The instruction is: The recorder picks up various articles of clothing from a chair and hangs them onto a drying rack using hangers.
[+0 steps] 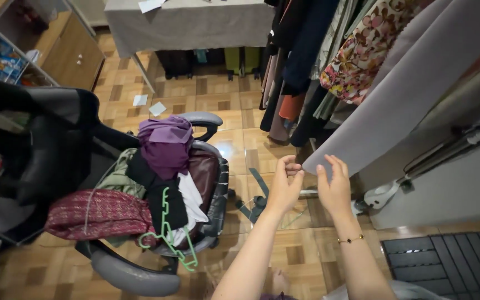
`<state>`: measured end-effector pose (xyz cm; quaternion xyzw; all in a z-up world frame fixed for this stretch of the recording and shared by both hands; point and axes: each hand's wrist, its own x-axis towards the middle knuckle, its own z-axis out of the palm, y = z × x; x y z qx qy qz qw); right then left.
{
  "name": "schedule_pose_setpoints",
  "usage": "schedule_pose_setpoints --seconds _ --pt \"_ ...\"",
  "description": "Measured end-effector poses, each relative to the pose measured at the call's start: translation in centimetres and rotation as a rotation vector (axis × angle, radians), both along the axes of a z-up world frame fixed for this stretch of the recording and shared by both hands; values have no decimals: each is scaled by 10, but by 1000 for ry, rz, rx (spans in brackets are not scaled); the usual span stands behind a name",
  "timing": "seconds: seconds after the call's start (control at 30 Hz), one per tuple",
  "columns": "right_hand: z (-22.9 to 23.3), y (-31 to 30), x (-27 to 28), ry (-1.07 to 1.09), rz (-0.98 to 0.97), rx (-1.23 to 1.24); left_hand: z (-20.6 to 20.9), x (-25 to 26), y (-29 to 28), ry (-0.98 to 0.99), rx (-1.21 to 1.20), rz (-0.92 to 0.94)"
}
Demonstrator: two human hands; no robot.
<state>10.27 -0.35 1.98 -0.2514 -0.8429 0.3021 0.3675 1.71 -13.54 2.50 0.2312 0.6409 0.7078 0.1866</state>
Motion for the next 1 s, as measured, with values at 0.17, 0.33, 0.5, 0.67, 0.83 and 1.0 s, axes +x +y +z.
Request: schedule_pose_setpoints --seconds 0.17,0.33,0.5,0.67,0.83,1.0 --pt "-19 -83 -19 1 -9 -27 -32 -29 -89 9 -6 -90" --pt "-50 -164 -54 -90 -5 -254 -79 -73 -183 31 -122 -19" --pt "-94 -202 -94 -151 45 -317 -103 -106 -237 -10 -207 50" --pt "-133 -224 -138 -155 104 -366 -111 -129 -260 18 -260 82" --pt "-159 -276 -148 -296 153 -489 -136 -151 -284 -9 -347 50" --pt "-163 -294 -170 -339 134 -517 -152 -183 -302 15 -343 -13"
